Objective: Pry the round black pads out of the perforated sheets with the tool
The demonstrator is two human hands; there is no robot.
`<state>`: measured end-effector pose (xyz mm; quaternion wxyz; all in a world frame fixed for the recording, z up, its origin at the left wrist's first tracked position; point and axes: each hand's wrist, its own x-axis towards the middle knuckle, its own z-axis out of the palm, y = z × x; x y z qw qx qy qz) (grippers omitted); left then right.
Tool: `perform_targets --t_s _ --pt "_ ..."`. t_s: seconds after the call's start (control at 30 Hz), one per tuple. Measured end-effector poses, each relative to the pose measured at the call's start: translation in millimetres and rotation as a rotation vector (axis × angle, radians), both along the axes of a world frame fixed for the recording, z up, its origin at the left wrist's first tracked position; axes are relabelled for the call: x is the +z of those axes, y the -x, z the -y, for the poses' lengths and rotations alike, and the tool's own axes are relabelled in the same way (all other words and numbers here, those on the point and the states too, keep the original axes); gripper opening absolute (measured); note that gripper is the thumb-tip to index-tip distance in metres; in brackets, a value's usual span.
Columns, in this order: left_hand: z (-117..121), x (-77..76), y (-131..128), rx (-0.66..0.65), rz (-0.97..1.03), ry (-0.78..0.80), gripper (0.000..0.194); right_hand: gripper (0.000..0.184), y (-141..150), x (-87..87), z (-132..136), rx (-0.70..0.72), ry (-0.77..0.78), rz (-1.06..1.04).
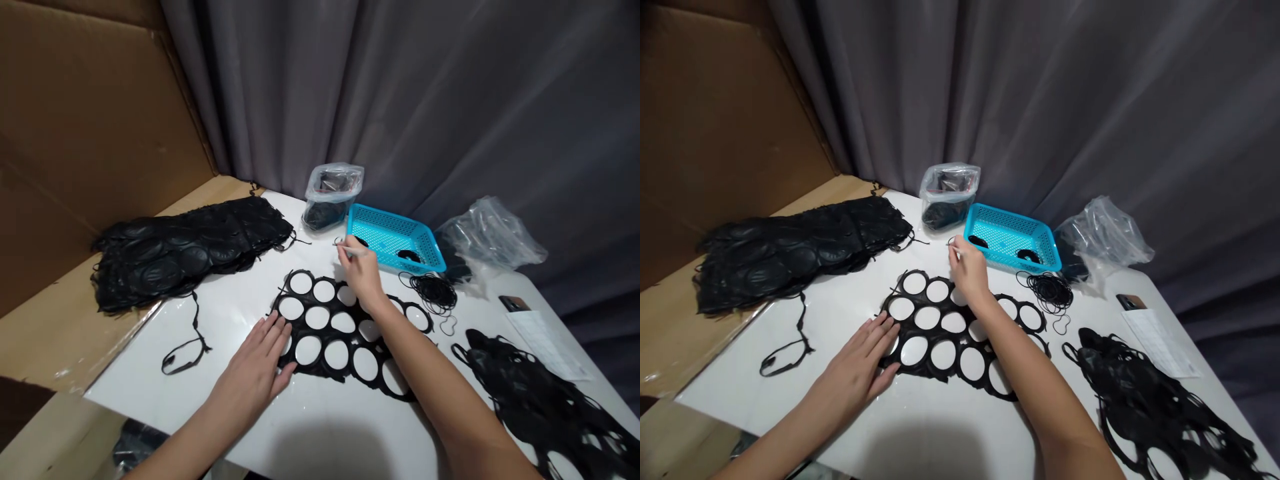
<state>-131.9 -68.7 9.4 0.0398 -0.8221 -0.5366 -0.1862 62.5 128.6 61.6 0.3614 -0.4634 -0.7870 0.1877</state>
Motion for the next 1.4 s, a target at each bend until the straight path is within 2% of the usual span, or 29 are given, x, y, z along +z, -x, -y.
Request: perform_targets --t_s 0.03,0.1,0.17,0.23,0.33,0.4,0.53,0.83,0.97,1.03,1.1,1.13,1.2,1.27,1.33,1.4 --pt "1 2.3 1 0.006 0.009 0.006 0.049 0.018 -1 2.4 -3 0.013 0.080 -0.071" --pt "6 7.6 4 0.034 0.044 0.007 0.046 0.021 1 2.0 7 0.124 0.332 -0.179" --pt "16 12.1 6 0.067 0.086 -0.008 0.039 0.023 8 -4.1 32 0.275 0.629 -0.278" --pt "28 13.9 7 0.070 0.107 -0.022 0.029 0.024 16 -12.1 61 0.407 0.862 -0.369" --pt "45 11.1 5 0.038 0.081 -0.029 0.027 0.021 23 -20.0 96 0.526 0.992 -0.404" --pt "53 7.3 3 0.033 0.056 -0.031 0.032 0.015 22 -20.9 110 0.560 0.938 -0.313" --pt "58 0.8 2 0.036 0.042 -0.021 0.035 0.011 20 -17.8 122 0.560 0.718 -0.112" --pt "59 -7.5 4 0.030 0.009 -0.016 0.040 0.016 22 -23.8 128 0.604 0.445 -0.049" --pt "58 -7.4 3 0.015 0.004 -0.038 0.036 0.009 20 -27.7 142 0.723 0.159 0.135" --pt "57 -6.4 3 0.009 -0.002 -0.049 0.033 0.009 20 -28.6 141 0.771 -0.005 0.251" --pt "57 -5.0 3 0.007 -0.008 -0.049 0.032 0.011 19 -27.2 125 0.689 -0.084 0.251" --pt "57 -4.2 4 0.007 -0.010 -0.046 0.032 0.012 18 -25.4 111 0.587 -0.089 0.195" --pt "56 -2.2 6 0.005 -0.015 -0.052 0.032 0.017 12 -19.8 79 0.287 -0.048 0.013" --pt "55 0.9 7 -0.004 -0.014 -0.069 0.032 0.018 3 -13.4 52 0.075 0.093 -0.151" --pt "52 5.3 8 -0.009 -0.009 -0.079 0.031 0.022 -6 -8.6 40 0.039 0.330 -0.302" --pt "49 10.0 4 -0.003 0.001 -0.078 0.029 0.030 -11 -6.6 46 0.138 0.602 -0.440"
